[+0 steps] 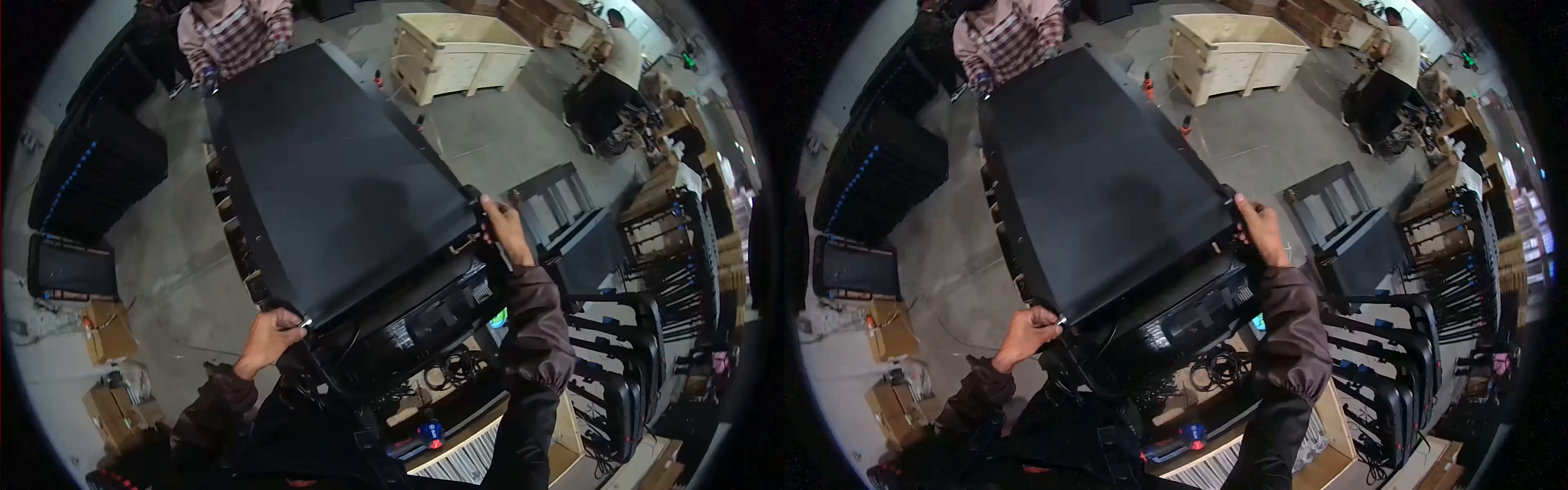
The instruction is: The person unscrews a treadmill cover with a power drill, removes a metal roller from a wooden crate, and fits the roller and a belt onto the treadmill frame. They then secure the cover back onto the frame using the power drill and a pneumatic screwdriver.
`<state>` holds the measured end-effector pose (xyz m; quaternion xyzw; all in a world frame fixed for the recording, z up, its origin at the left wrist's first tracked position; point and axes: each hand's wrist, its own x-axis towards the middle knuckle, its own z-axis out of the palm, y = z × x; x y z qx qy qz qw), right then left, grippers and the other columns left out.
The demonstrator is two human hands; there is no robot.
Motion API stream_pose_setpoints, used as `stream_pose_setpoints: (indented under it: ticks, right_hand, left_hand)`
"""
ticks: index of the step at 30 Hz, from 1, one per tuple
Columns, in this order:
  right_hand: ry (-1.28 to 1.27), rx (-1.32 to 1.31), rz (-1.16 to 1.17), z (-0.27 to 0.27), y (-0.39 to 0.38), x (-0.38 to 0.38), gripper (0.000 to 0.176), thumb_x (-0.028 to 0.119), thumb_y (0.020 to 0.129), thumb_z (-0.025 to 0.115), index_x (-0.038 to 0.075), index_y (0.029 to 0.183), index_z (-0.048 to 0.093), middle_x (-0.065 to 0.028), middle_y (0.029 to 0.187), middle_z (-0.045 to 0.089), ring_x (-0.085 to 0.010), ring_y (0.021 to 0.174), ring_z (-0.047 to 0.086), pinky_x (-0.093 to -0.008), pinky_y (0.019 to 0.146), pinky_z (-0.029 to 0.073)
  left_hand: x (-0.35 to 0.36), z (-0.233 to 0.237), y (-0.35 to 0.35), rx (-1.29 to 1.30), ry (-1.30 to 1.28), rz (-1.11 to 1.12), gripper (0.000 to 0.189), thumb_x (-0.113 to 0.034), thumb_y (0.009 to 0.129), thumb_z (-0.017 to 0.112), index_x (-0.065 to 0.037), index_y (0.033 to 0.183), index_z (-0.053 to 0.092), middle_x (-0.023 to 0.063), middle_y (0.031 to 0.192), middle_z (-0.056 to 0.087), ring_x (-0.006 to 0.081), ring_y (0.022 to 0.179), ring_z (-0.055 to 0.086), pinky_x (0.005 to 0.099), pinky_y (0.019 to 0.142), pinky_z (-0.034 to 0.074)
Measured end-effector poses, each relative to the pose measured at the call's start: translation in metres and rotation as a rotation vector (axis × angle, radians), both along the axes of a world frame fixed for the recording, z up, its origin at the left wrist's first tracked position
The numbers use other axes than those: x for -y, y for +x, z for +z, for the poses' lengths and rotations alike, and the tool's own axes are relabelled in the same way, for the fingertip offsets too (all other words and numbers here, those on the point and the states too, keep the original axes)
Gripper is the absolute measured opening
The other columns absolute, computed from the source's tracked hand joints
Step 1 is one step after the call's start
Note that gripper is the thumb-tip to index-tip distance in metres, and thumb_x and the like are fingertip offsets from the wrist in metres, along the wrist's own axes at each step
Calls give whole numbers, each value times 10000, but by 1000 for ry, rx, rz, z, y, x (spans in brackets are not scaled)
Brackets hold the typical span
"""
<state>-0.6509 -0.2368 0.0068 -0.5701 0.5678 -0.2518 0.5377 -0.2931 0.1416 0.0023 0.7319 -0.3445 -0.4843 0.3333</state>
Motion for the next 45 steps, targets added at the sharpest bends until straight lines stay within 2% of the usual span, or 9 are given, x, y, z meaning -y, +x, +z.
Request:
stream_pose_setpoints:
  ticks: [4, 12, 19, 31, 37, 40, 41, 42, 45]
  right_hand:
    - [-173, -79, -82, 14, -15, -17, 557, 440, 953, 667, 10, 607, 590, -13, 530, 520, -111, 469, 479, -291, 467, 370]
    - [-49, -49, -48, -24, -70, -70, 452, 378, 951, 686, 5, 698, 650, -68, 589, 602, -142, 471, 535, -270, 502, 420]
    - [-218, 113, -503, -52, -51, -81, 399, 338, 929, 733, 13, 708, 660, -35, 611, 610, -106, 518, 547, -263, 503, 429]
    - [-236, -90, -347, -53, -59, -85, 550, 490, 925, 713, -58, 969, 697, -41, 731, 629, -110, 631, 561, -251, 610, 443]
    - [-673, 147, -954, -72, -59, -217, 270, 239, 1002, 662, -18, 1081, 655, -44, 880, 653, -100, 806, 578, -259, 738, 462]
    - [-211, 42, -865, -173, -55, -323, 200, 219, 1008, 626, 29, 946, 638, -5, 730, 593, -85, 637, 544, -247, 595, 442]
    - [250, 351, -735, -180, -33, -355, 182, 199, 1004, 614, 19, 994, 644, -32, 765, 613, -110, 696, 601, -259, 620, 473]
    - [251, -1, -530, -262, -26, -399, 313, 265, 944, 689, -30, 1043, 660, -123, 838, 685, -247, 826, 667, -397, 743, 519]
    - [219, -453, -245, -325, 10, -476, 441, 314, 849, 750, -19, 1116, 640, -271, 1024, 700, -456, 986, 667, -502, 880, 523]
  left_hand:
    - [-19, 16, -15, -124, -79, 45, 95, -4, 867, 738, 41, 915, 669, 60, 823, 706, 85, 750, 651, 258, 678, 529]
    - [-52, 6, -64, 7, -233, 79, 137, -3, 866, 754, 56, 953, 667, 95, 857, 719, 119, 804, 686, 275, 704, 550]
    - [-45, 4, -71, 318, -413, -25, 155, 6, 824, 781, 30, 926, 667, 112, 818, 696, 161, 729, 701, 293, 634, 546]
    - [-39, 0, -56, 439, -508, -80, 227, 29, 816, 739, 1, 1033, 680, 97, 897, 639, 235, 714, 662, 318, 602, 533]
    - [-12, 8, -59, 902, -452, -565, 246, -77, 728, 810, -51, 926, 667, 87, 873, 557, 299, 789, 635, 398, 685, 538]
    - [-1, 9, -65, 962, -277, -701, 230, -88, 734, 807, -42, 890, 645, 102, 882, 574, 321, 811, 645, 410, 695, 540]
    - [3, 11, -66, 932, -232, -723, 229, -96, 742, 805, -32, 867, 625, 122, 894, 588, 340, 825, 655, 426, 687, 539]
    - [5, 9, -65, 929, -240, -743, 229, -96, 742, 805, -32, 867, 625, 122, 894, 588, 340, 825, 655, 426, 687, 539]
    - [5, 4, -65, 920, -226, -730, 233, -154, 751, 829, -36, 842, 650, 132, 864, 601, 368, 783, 654, 456, 624, 500]
